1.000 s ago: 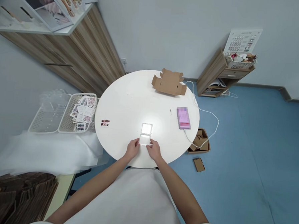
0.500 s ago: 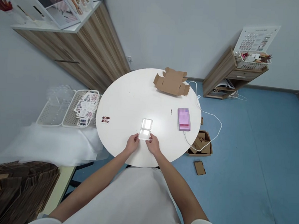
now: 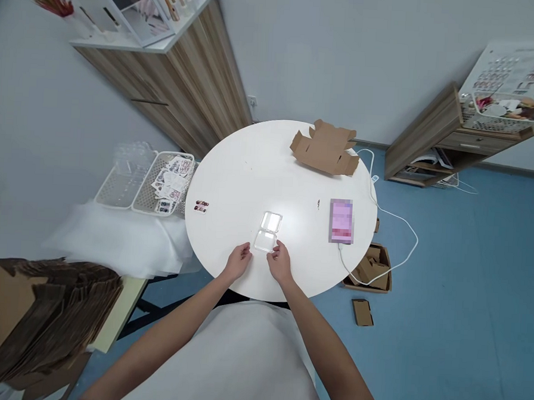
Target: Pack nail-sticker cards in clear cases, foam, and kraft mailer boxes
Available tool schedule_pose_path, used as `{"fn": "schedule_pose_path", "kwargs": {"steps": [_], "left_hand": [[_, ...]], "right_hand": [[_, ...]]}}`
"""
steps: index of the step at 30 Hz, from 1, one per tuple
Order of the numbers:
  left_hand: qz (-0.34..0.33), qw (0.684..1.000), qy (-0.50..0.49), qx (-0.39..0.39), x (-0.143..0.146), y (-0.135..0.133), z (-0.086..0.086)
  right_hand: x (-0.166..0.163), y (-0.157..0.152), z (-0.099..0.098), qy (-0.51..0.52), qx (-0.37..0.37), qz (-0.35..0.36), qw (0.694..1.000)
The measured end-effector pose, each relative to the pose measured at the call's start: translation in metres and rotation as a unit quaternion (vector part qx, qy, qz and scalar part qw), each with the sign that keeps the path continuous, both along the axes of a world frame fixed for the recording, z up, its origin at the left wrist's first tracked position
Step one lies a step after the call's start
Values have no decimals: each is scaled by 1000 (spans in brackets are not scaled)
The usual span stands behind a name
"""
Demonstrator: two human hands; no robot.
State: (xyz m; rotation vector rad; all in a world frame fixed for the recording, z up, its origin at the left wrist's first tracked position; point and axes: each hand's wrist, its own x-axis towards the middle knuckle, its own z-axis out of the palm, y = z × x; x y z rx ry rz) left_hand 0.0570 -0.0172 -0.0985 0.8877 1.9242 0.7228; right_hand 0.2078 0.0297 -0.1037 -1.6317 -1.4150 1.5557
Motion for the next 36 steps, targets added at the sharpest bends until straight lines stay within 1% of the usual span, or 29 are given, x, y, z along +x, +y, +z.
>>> {"fn": "schedule_pose_path", "kwargs": {"steps": [2,4,6,8,11,13,15,17,20,23,26,28,32,36], "left_hand": [[-2,1000,-2,-2,-8,-9,2],[-7,1000,6,5,-23,-17,5],[-13,999,36,17,-47,-23,8],[-22,996,85,25,-79,-25,13],[-32,984,172,24,-133,-18,21],[-63,973,221,19,-170,-8,27],[-118,955,272,24,-203,5,33],[-173,932,318,26,-230,21,37],[-254,907,336,7,-259,47,41],[-292,893,341,-37,-274,74,41],[-329,881,332,-69,-280,96,38],[-356,875,318,-79,-281,106,34],[-391,867,295,-86,-283,112,24],[-398,870,283,-64,-284,108,15]], "right_hand": [[1,-4,1,-6,20,-12,1000],[1,-7,4,-30,63,-30,997],[-3,-10,10,-56,115,-37,991],[-15,-11,18,-64,159,-15,985],[-48,-10,28,-61,189,66,978],[-77,-6,30,-66,180,123,974],[-107,-1,29,-89,158,169,969],[-137,7,26,-133,137,207,959],[-178,23,21,-214,120,252,936],[-215,42,20,-263,115,269,919],[-246,58,20,-297,109,259,912],[-261,66,19,-321,103,251,907],[-280,74,16,-364,96,249,892],[-288,72,12,-395,93,252,879]]}}
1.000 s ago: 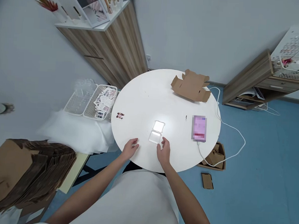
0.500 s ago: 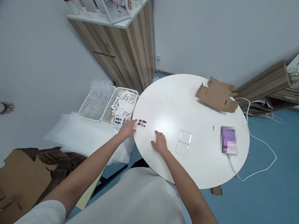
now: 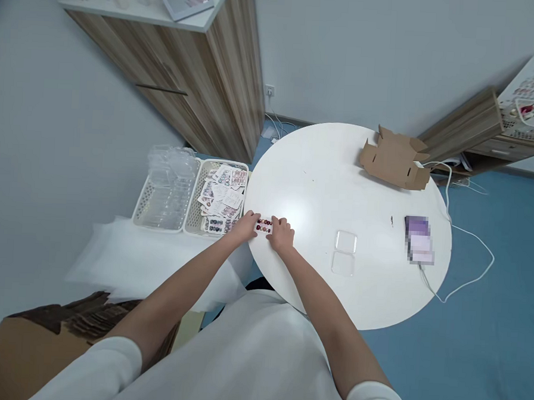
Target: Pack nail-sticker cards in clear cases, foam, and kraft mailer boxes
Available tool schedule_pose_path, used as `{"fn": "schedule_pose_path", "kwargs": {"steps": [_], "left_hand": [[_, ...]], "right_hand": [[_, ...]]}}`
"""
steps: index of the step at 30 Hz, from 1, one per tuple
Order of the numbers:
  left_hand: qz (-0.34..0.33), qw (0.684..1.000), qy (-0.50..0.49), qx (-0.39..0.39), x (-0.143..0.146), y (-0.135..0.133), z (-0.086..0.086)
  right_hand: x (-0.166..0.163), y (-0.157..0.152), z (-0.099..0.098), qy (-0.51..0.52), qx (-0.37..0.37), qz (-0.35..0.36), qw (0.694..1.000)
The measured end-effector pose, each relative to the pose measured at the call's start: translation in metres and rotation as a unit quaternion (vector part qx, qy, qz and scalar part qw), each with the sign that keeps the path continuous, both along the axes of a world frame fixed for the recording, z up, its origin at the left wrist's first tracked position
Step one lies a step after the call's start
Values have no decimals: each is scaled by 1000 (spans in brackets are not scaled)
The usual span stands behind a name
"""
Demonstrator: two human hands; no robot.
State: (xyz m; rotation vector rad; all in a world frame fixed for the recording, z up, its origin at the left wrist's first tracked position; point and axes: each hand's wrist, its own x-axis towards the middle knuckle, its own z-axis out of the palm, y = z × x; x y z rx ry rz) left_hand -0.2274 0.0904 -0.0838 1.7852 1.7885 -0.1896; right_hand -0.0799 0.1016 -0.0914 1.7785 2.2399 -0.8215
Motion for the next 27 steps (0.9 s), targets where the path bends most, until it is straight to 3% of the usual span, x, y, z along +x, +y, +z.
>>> {"fn": "schedule_pose_path", "kwargs": {"steps": [8,18,27], "left_hand": [[65,996,-62,17,1,-9,-10],[100,989,-106,35,2,-12,-10],[94,983,-150,54,6,-26,-10]], "right_hand": [[-4,-3,-3,18,-4,-37,999],[-7,1,-4,26,-1,-69,997],[11,-22,-13,195,15,-66,978]]}}
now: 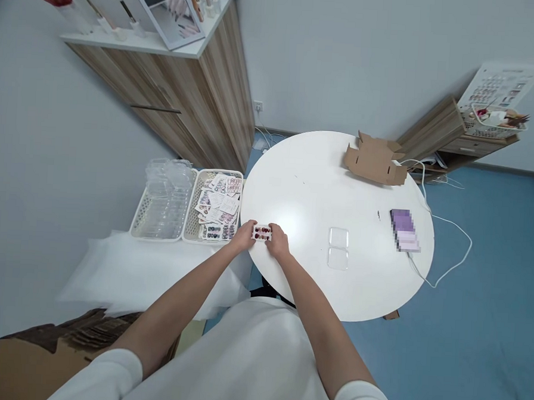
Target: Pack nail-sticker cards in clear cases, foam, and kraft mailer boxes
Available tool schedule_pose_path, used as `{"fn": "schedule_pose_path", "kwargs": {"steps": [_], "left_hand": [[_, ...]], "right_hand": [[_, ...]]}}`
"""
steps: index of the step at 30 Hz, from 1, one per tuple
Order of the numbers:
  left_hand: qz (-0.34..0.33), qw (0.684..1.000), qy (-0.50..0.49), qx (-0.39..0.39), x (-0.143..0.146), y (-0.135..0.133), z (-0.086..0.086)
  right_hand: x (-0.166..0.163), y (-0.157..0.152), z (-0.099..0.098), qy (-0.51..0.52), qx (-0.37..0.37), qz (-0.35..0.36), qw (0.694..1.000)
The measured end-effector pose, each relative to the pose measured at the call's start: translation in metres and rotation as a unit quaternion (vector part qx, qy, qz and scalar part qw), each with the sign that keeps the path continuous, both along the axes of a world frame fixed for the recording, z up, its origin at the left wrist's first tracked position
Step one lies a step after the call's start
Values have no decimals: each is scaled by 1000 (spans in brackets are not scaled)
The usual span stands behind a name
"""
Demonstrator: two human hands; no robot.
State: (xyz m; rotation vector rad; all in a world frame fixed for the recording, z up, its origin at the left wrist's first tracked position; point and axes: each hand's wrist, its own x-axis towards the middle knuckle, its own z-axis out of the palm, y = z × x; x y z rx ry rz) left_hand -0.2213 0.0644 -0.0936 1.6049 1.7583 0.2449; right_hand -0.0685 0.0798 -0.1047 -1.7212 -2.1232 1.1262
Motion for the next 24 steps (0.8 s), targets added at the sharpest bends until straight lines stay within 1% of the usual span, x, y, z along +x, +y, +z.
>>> {"fn": "schedule_pose_path", "kwargs": {"steps": [5,12,16,19,21,24], "left_hand": [[-34,997,-66,36,5,-15,5],[-61,989,-103,92,31,-33,14],[-75,983,-115,123,54,-42,17],[-92,978,-121,143,76,-48,17],[-106,976,-128,144,95,-51,18],[-126,975,-135,122,126,-51,20]], "right_hand": [[22,-15,7,63,-11,2,998],[60,-39,24,78,37,-25,996],[85,-50,30,83,58,-32,994],[110,-58,31,95,68,-39,992],[130,-64,30,98,69,-44,992],[167,-70,29,90,62,-46,993]]}}
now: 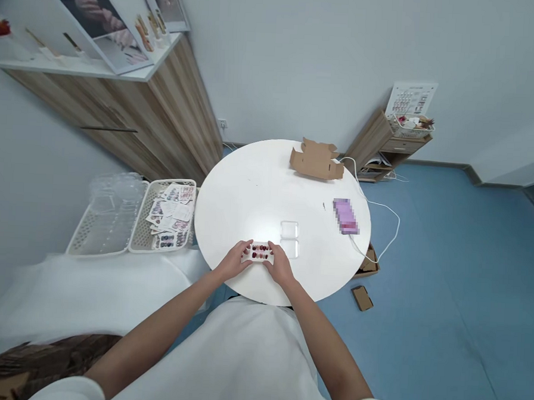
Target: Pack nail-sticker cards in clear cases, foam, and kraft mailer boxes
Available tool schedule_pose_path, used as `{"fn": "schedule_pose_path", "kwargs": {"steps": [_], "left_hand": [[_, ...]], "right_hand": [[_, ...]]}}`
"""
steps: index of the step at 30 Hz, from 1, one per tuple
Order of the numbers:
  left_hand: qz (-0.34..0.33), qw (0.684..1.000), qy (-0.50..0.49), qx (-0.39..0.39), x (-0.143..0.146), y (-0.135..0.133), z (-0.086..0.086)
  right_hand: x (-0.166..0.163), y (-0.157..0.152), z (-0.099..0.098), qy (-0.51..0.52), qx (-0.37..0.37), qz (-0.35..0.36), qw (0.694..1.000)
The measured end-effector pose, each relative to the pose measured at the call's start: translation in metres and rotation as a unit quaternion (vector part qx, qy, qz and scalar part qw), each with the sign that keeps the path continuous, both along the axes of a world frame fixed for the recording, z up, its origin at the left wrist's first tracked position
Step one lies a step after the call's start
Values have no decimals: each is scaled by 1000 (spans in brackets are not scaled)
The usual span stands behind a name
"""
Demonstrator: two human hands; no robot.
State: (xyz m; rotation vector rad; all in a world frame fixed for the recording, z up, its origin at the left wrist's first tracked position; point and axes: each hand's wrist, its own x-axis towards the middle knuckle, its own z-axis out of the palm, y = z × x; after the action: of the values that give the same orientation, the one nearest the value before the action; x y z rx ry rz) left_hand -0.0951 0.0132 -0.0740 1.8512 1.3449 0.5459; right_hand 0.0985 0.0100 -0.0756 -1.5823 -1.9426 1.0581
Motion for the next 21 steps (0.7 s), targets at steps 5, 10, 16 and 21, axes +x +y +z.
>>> {"fn": "schedule_pose_path", "kwargs": {"steps": [5,10,16,21], "left_hand": [[-29,999,21,-25,56,10,1],[-21,996,82,-35,96,24,-7],[10,985,149,-85,111,32,-16],[12,983,155,-102,114,31,-21]], "right_hand": [[62,3,-3,-35,13,-13,999],[99,22,-14,-47,-6,-8,999],[104,41,-27,-70,-42,31,996],[102,43,-30,-90,-50,35,994]]}}
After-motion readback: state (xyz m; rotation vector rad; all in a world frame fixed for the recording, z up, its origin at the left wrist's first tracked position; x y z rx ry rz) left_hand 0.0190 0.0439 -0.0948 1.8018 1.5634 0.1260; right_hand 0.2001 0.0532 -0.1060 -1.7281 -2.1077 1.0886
